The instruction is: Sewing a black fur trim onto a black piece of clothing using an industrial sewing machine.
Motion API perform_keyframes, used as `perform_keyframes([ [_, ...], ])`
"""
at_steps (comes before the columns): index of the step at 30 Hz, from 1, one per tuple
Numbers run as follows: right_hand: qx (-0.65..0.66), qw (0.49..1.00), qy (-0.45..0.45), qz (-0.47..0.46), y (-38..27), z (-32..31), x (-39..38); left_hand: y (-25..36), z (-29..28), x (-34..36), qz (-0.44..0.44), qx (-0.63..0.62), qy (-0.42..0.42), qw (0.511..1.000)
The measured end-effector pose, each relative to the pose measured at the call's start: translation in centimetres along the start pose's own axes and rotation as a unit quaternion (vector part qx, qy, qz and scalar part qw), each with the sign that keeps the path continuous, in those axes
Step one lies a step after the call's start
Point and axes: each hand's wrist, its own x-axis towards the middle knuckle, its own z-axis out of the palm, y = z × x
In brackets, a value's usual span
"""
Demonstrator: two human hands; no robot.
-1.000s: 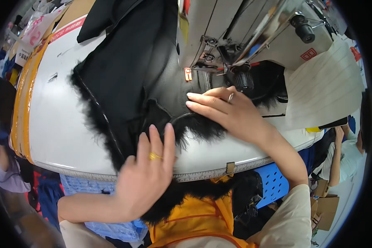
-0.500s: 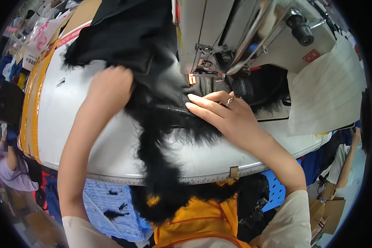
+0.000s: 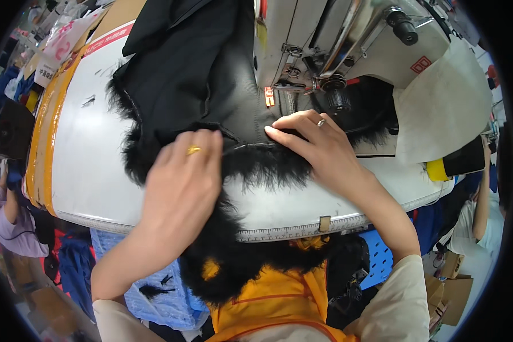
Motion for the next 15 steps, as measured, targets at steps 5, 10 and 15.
perform_keyframes([
  [5, 0.014, 1.0, 0.023, -0.004, 0.3, 0.0, -0.2, 0.8, 3.3, 1.0, 0.03, -0.054, 0.049, 0.997],
  [10, -0.003, 1.0, 0.026, 0.003, 0.3, 0.0, -0.5, 0.0, 2.3, -0.1, 0.093, -0.018, 0.057, 0.994],
  [15, -0.045, 0.997, 0.045, -0.034, 0.5, 0.3, -0.3, 0.0, 3.9, 2.6, 0.15, -0.111, 0.136, 0.973],
])
